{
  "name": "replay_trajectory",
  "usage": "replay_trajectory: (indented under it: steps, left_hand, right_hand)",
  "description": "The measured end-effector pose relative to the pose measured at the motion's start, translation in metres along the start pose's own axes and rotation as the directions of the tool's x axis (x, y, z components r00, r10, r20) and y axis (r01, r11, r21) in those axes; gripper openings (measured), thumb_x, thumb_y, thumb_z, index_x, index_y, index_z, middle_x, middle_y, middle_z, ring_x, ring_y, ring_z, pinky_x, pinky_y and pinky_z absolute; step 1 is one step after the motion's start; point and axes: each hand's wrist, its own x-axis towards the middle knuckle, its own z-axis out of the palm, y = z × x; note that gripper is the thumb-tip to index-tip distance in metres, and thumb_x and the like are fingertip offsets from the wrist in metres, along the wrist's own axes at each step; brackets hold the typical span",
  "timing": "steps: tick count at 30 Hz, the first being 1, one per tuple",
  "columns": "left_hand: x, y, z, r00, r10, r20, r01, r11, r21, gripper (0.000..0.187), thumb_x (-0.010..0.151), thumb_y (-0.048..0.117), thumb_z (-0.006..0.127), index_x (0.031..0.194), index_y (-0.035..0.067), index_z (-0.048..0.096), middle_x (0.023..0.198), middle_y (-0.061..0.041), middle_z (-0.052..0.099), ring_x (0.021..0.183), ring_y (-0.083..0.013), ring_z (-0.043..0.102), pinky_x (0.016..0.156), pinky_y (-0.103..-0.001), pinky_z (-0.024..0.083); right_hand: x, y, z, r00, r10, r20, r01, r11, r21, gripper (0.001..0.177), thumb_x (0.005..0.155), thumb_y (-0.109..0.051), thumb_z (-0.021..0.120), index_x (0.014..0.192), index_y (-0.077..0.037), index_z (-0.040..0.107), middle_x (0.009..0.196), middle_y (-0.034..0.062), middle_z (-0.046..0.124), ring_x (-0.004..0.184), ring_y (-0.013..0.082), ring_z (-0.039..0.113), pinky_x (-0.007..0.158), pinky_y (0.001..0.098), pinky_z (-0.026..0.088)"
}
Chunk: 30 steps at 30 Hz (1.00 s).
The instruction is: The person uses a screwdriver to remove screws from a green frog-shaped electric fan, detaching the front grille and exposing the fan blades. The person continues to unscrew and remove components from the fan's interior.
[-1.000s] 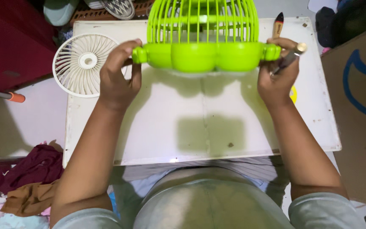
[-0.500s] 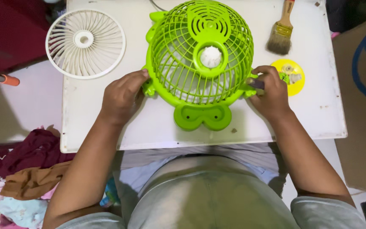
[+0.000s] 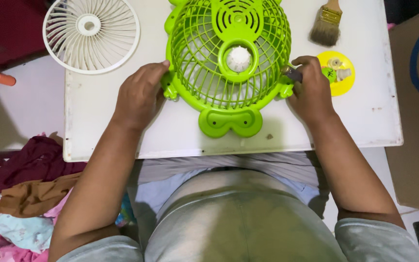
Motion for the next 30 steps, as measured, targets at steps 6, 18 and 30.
replay_trajectory:
  steps: [6, 18, 30]
  left_hand:
    - [0.002, 0.006, -0.002, 0.993, -0.114, 0.017, 0.113, 0.993, 0.023, 0.083, 0.080, -0.008, 0.079, 0.151, 0.007, 0.038, 0.122, -0.017, 0.066, 0.109, -0.0367, 0.067, 0.088, -0.043, 0.057]
    - [-0.008, 0.004, -0.003, 0.921, -0.387, 0.039, 0.388, 0.917, -0.092, 0.076, 0.086, -0.016, 0.056, 0.155, 0.008, 0.035, 0.128, -0.016, 0.069, 0.109, -0.0327, 0.071, 0.089, -0.039, 0.058]
    - [-0.010, 0.007, -0.003, 0.909, -0.397, 0.128, 0.416, 0.883, -0.218, 0.069, 0.097, 0.003, 0.068, 0.156, 0.002, 0.032, 0.131, -0.021, 0.068, 0.119, -0.0344, 0.070, 0.104, -0.042, 0.055]
  right_hand:
    - [-0.007, 0.008, -0.002, 0.994, 0.000, -0.111, 0.002, 1.000, 0.017, 0.040, 0.086, 0.013, 0.069, 0.120, -0.001, 0.052, 0.127, 0.0172, 0.059, 0.110, 0.0363, 0.064, 0.091, 0.0425, 0.055]
    - [-0.019, 0.028, -0.003, 0.862, 0.113, -0.494, 0.088, 0.927, 0.364, 0.037, 0.117, -0.033, 0.044, 0.121, 0.003, 0.050, 0.122, 0.0114, 0.053, 0.093, 0.0175, 0.060, 0.086, 0.0273, 0.053]
    - [-0.031, 0.042, -0.013, 0.679, 0.370, -0.634, 0.059, 0.833, 0.550, 0.041, 0.122, -0.043, 0.046, 0.108, -0.004, 0.051, 0.098, 0.0048, 0.048, 0.077, 0.0108, 0.044, 0.071, 0.0237, 0.037]
